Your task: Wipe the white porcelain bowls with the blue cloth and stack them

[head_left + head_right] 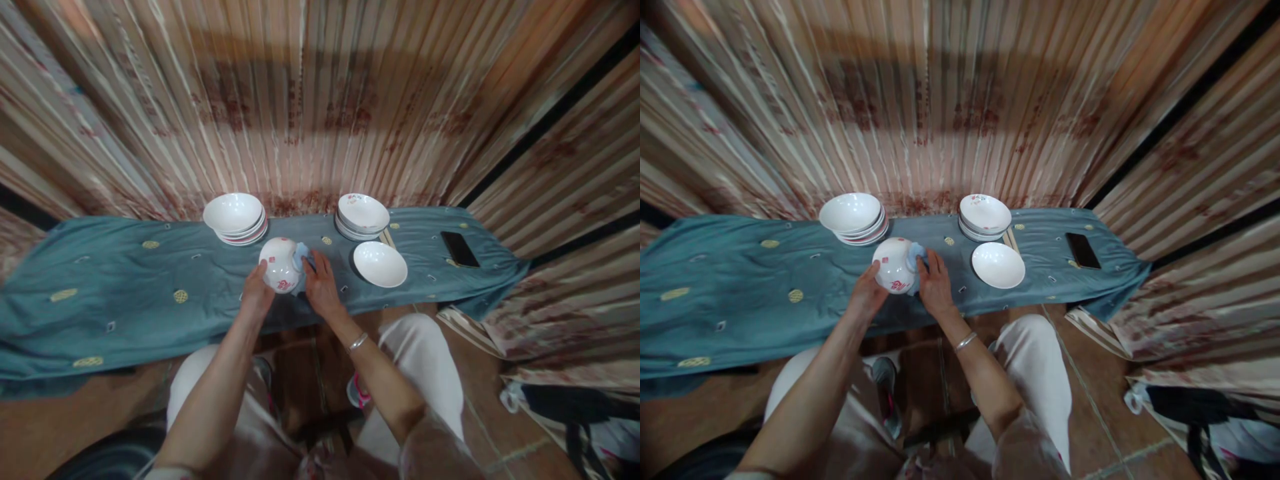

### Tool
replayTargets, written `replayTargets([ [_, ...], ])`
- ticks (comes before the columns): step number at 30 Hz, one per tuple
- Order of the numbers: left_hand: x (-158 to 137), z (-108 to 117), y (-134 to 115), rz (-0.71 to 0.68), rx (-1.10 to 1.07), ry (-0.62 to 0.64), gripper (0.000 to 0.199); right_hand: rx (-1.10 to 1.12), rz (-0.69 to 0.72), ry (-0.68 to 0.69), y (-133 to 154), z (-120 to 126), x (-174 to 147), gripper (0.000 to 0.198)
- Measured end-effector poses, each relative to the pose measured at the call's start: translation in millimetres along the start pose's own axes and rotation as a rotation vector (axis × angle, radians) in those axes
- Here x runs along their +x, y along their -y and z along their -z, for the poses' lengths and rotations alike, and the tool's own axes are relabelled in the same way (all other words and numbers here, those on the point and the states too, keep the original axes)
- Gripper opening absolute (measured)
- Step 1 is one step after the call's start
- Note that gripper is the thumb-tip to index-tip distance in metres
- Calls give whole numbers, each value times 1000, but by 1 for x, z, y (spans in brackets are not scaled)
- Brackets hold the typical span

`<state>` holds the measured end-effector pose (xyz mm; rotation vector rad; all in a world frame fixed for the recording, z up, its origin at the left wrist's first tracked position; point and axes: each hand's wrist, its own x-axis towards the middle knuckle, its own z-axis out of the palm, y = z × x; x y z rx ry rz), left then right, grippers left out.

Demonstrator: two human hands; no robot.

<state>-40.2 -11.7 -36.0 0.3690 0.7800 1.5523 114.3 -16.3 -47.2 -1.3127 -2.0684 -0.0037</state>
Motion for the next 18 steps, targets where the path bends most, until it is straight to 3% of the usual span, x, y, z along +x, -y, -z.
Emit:
replayTargets([
  [6,-3,-5,-3,-18,3,-83,16,159,-86,1,11,3,-14,47],
  [13,-1,-1,-5,-5,32,-21,23,397,-162,-36,23,-1,-17,42],
  [18,-1,0,-5,-3,48,4,31,352,-168,-34,27,-3,-12,46],
])
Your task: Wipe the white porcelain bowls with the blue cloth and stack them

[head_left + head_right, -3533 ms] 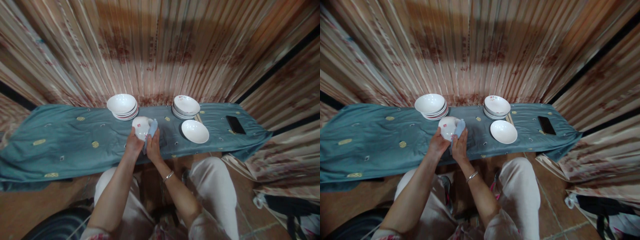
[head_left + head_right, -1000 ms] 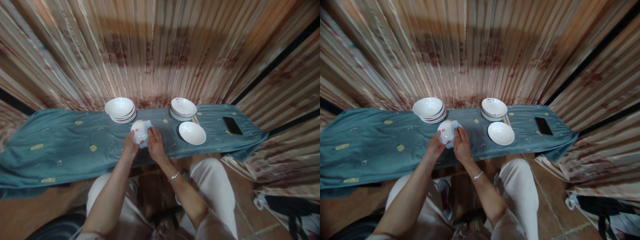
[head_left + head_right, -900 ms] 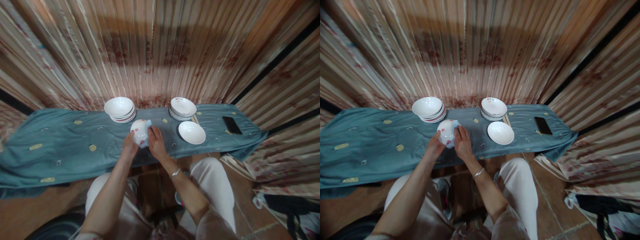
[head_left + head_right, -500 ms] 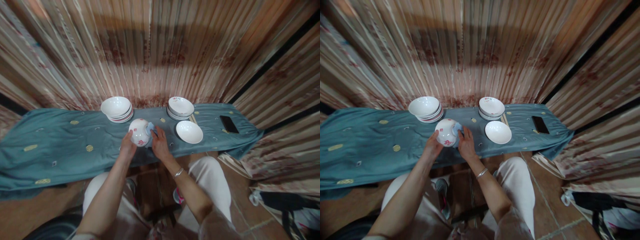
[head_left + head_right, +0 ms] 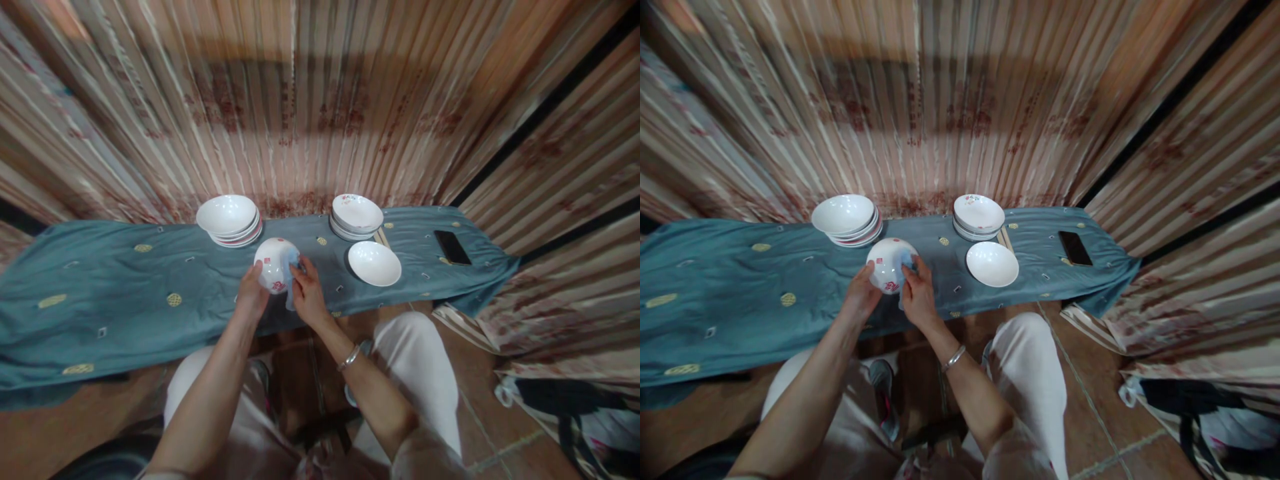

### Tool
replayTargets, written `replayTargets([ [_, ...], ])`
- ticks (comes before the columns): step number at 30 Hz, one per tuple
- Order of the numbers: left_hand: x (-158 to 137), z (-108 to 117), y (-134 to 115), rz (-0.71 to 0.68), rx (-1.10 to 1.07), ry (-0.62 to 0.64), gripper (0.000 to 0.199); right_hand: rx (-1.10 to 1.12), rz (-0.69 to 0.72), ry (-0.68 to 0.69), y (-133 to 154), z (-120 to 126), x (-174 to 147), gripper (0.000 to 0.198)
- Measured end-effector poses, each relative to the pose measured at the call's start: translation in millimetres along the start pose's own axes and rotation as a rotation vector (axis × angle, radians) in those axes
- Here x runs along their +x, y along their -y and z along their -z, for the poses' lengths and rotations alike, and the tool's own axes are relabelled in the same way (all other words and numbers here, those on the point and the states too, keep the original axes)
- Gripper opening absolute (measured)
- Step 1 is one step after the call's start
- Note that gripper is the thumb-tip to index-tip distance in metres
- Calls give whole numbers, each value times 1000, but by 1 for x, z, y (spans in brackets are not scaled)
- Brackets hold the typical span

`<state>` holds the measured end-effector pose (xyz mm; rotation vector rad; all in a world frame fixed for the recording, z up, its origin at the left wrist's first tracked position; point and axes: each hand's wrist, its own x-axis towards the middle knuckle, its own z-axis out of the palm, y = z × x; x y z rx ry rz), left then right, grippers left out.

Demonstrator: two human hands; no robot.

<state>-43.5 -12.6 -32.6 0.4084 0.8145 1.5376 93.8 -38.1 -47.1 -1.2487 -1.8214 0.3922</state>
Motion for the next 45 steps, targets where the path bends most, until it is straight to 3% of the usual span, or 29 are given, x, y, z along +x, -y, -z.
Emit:
replayTargets([
  [13,-7,-8,3,-29,-2,-26,32,-300,33,32,-5,-2,12,54],
  [24,-9,-11,3,-22,7,-41,24,-225,-25,-1,-1,0,2,53],
  [36,-3,-5,4,-47,14,-5,31,-4,-77,-56,-6,-13,-9,49],
  [45,-4,-4,4,-47,16,-22,32,-157,-11,-21,-5,-11,8,54],
])
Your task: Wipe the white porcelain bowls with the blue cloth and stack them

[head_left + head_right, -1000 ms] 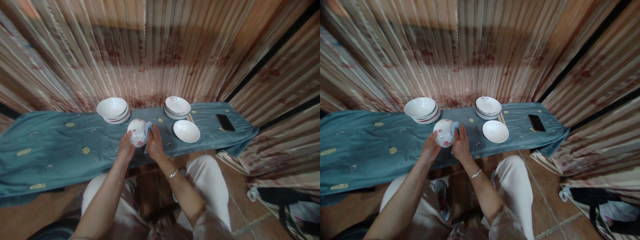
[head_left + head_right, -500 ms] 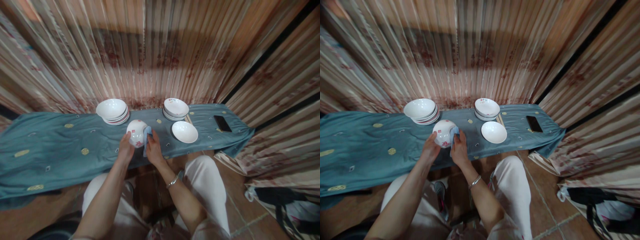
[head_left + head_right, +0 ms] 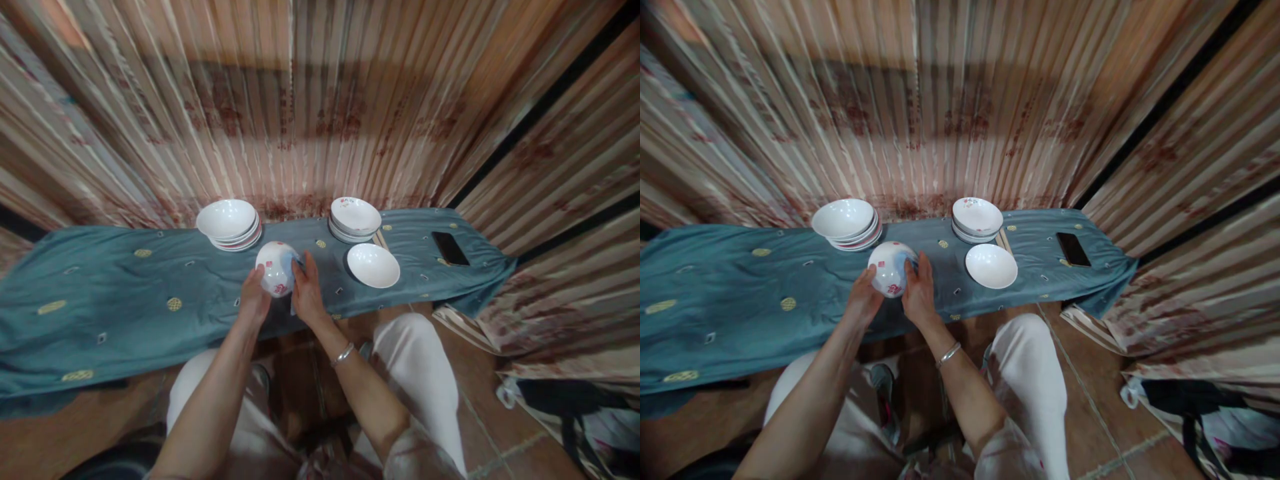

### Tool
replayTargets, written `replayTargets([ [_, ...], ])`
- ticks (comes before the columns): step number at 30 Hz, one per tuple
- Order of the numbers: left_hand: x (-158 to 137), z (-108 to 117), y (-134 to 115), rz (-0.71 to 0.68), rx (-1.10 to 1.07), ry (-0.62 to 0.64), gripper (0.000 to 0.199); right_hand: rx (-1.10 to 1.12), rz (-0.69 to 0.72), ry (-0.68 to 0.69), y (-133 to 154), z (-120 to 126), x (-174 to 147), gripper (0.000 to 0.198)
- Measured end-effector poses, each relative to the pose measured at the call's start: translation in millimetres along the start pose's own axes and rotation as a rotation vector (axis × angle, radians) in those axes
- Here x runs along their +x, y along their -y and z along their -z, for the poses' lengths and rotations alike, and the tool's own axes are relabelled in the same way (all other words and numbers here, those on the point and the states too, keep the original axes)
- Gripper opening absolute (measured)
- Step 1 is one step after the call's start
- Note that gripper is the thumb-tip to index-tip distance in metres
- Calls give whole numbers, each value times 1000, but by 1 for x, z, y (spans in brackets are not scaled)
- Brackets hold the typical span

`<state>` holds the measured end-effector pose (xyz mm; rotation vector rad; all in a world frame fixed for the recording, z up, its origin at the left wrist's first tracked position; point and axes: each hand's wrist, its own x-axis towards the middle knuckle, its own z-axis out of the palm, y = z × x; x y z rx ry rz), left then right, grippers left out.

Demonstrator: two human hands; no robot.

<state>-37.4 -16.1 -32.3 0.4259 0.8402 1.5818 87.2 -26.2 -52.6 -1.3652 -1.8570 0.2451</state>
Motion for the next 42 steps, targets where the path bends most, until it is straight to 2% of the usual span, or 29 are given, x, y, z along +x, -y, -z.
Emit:
replayTargets([
  [4,0,-1,1,4,-4,-7,29,-61,3,-27,-2,2,5,51],
  [11,1,-3,3,-6,-22,-27,25,-85,-45,3,-5,7,-3,51],
  [17,2,-2,2,-24,29,-31,36,16,-65,1,-1,10,-17,46],
  [21,-1,-5,0,-44,73,-4,43,163,-108,15,-2,14,-20,44],
  [24,-5,-10,-1,-62,105,3,45,261,-147,-35,3,22,-18,43],
  [26,-7,-12,-1,-59,130,12,44,268,-118,-87,12,29,-14,44],
  [29,-9,-14,1,-77,173,25,36,209,33,-90,28,34,0,44],
  [34,-7,-12,7,-173,207,35,25,-23,252,97,38,26,33,41],
  [38,-3,-12,9,-166,191,16,31,-92,261,165,34,20,56,36],
  [42,-3,-15,9,-139,162,-22,39,7,200,183,24,15,79,32],
])
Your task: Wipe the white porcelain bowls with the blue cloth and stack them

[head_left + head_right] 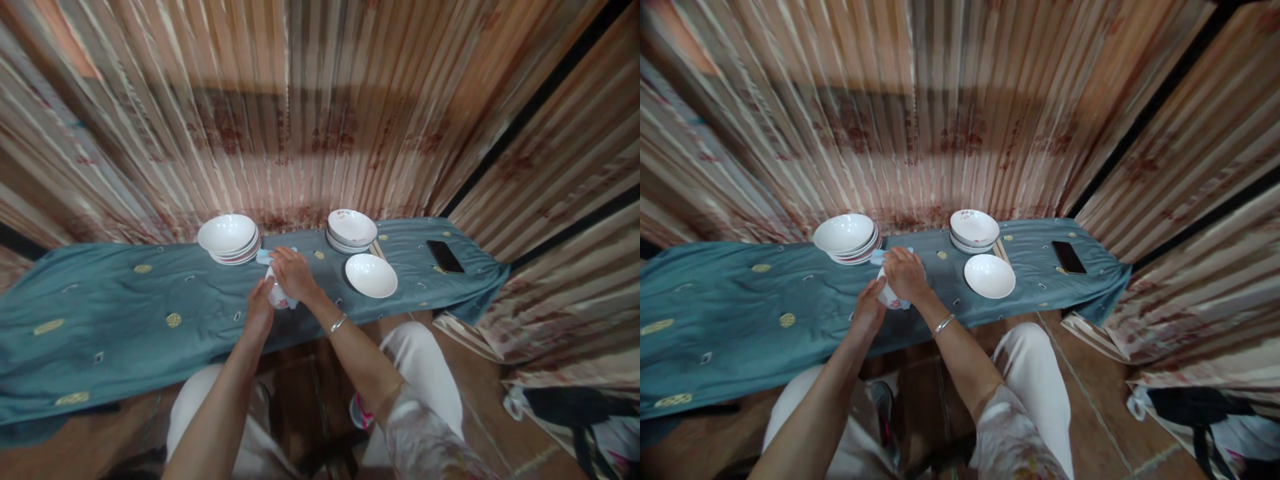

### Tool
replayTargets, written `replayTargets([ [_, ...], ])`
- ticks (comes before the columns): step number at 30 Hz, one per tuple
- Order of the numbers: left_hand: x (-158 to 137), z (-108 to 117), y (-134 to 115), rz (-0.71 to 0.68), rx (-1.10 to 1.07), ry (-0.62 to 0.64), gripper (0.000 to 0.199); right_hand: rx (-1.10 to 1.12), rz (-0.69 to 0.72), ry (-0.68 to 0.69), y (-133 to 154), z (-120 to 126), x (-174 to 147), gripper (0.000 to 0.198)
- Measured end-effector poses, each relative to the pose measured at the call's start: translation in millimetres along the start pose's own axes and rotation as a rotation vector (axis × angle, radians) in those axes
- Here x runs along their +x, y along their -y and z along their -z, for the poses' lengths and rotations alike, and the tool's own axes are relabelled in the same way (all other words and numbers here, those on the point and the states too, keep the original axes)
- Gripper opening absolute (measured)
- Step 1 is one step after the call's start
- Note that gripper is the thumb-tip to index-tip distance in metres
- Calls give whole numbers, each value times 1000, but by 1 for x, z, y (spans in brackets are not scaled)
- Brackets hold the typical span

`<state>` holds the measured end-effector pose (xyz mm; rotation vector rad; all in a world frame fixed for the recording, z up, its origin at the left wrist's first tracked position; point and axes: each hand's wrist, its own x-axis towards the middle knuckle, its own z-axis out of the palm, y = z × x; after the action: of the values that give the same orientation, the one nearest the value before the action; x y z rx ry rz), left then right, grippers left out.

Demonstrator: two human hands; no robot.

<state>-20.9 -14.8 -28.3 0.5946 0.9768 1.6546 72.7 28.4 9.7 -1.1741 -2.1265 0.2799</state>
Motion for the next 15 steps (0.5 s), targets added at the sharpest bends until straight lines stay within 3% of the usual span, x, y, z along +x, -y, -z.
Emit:
replayTargets([
  [3,-2,-1,-2,43,-2,3,43,255,-95,16,-19,-2,16,27],
  [10,-2,-1,-3,55,10,-29,46,903,-566,-109,-64,-16,27,21],
  [15,-1,0,-3,71,-43,-61,49,1169,-661,-204,-71,-37,4,21],
])
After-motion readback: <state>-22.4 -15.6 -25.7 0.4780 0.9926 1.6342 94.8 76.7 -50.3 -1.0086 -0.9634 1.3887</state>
